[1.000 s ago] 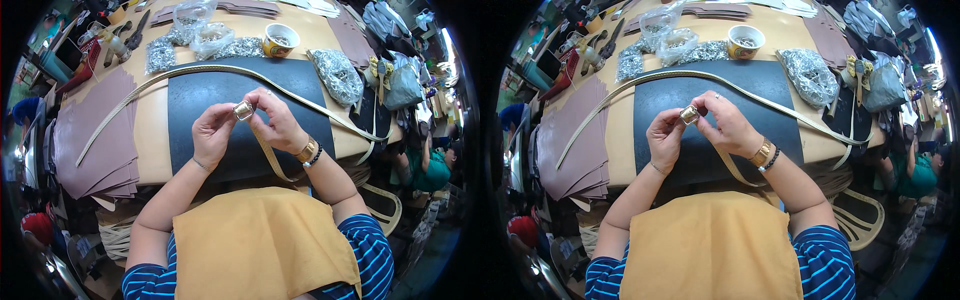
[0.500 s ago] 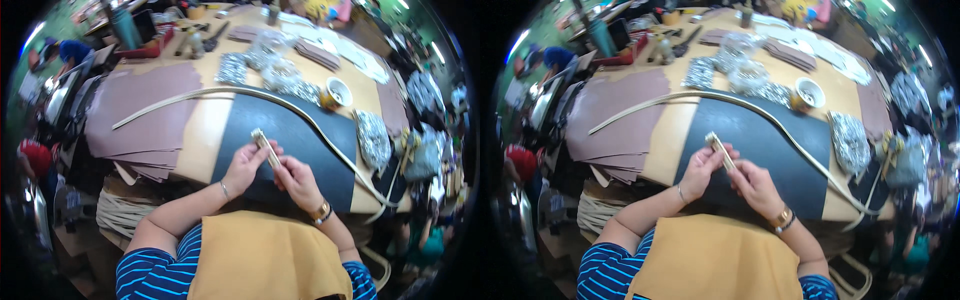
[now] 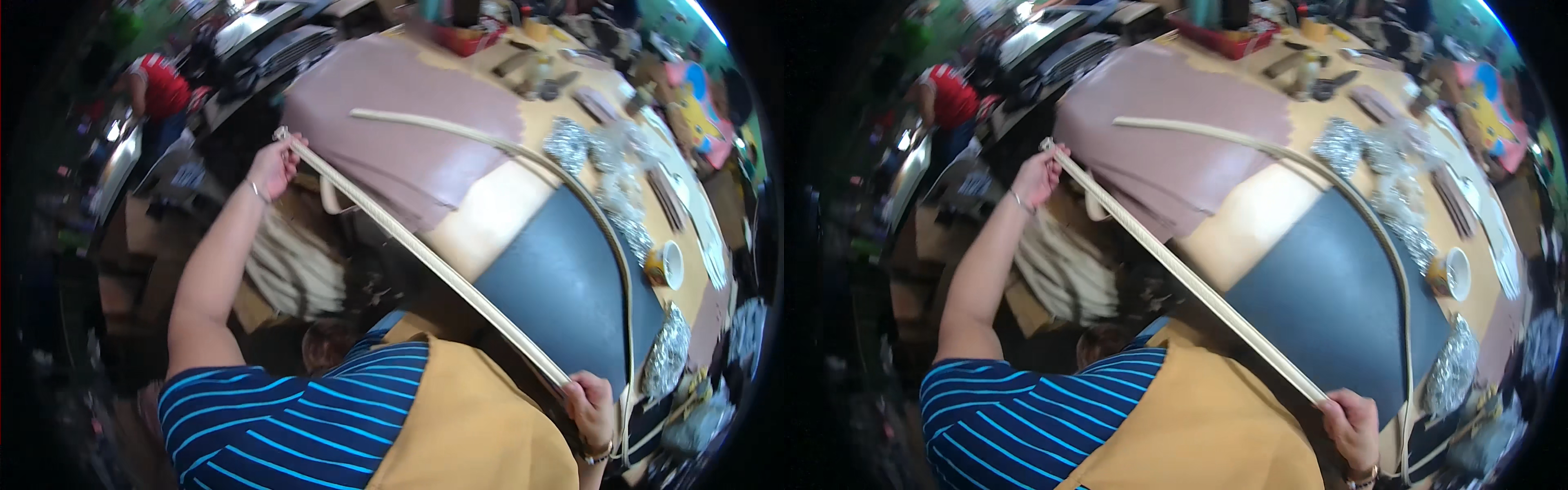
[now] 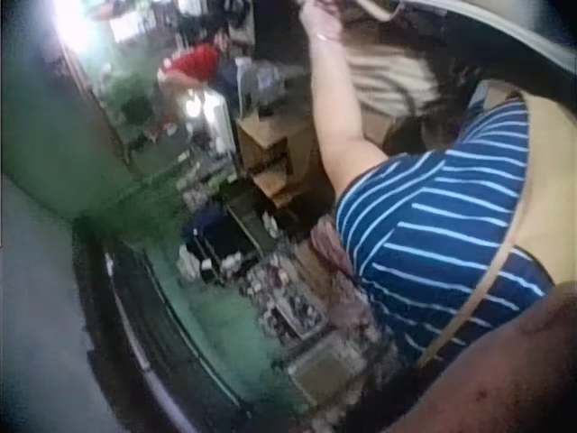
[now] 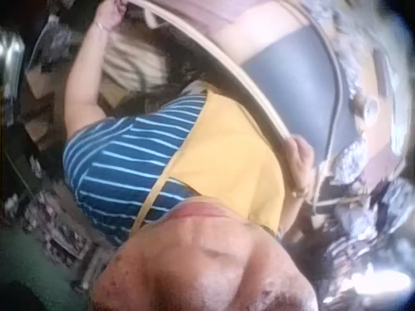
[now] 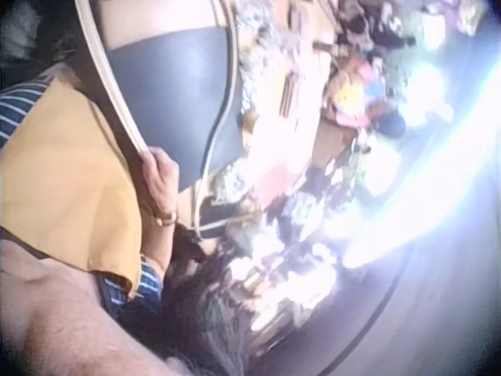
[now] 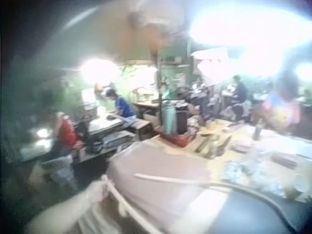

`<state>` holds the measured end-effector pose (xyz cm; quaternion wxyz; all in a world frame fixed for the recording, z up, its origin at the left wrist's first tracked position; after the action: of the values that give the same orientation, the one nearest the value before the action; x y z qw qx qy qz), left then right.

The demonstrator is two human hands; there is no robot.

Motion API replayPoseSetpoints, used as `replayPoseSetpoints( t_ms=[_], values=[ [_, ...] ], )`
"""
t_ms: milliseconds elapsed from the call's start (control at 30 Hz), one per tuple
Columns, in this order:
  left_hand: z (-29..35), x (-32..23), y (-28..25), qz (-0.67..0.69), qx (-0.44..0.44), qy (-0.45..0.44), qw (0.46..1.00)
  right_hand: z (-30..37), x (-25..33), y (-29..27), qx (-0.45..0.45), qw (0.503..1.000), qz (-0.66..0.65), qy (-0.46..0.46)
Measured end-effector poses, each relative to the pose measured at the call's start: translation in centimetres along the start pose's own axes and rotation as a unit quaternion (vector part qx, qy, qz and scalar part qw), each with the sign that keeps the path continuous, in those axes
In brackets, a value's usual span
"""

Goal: The person assembles leather straps by attaching metal buckles to the ends of pre-cut, textured leather strips at a workshop table.

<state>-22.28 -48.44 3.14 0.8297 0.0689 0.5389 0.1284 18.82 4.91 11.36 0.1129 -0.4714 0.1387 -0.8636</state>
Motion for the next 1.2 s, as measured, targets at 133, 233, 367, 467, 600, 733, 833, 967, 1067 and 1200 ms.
replayPoseSetpoints(
  t_ms=[133, 233, 367, 467, 600, 733, 833, 967, 1067, 1200],
  values=[
    [-4.6, -6.1, -12.9, -0.065, -0.052, -0.006, 0.997, 1.5, -0.1, -0.5, -0.012, 0.998, 0.051, 0.028],
    [-3.1, -16.0, -23.1, -0.105, -0.130, 0.124, 0.978, 0.1, -0.1, -0.6, 0.042, 0.997, 0.061, 0.023],
    [0.5, -25.6, -25.2, -0.215, -0.328, 0.343, 0.854, -4.2, 5.4, 4.3, 0.161, 0.969, 0.145, -0.118],
    [3.5, -24.4, -23.3, -0.381, -0.498, 0.421, 0.656, -9.8, 12.1, 12.8, 0.278, 0.905, 0.152, -0.285],
    [2.5, -9.0, -4.4, -0.517, -0.098, 0.559, 0.641, -16.4, 13.9, 21.4, 0.371, 0.905, 0.059, -0.198],
    [15.3, 9.3, 5.4, -0.362, 0.280, 0.267, 0.848, -17.7, 12.4, 23.8, 0.435, 0.888, 0.037, -0.143],
    [18.6, 14.9, 5.3, -0.478, 0.284, 0.326, 0.765, -17.5, 10.3, 22.1, 0.395, 0.881, 0.108, -0.238],
    [15.0, 18.5, 1.9, -0.633, 0.198, 0.167, 0.730, -15.8, 6.9, 17.1, 0.285, 0.887, 0.230, -0.280],
    [12.3, 22.8, -0.8, -0.750, 0.227, 0.121, 0.610, -13.5, 6.0, 12.8, 0.235, 0.901, 0.182, -0.316],
    [9.6, 31.5, -3.5, -0.808, 0.293, 0.154, 0.488, -10.2, 5.8, 5.9, 0.104, 0.940, 0.080, -0.315]
  ],
)
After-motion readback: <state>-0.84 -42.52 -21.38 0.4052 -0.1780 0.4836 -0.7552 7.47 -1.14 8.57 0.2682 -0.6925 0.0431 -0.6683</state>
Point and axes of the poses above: each hand's wrist, its own z-axis away from the middle knuckle, its own y-axis out of the palm, x = y × z, the point moved 1 cm from there along -z, towards the middle knuckle
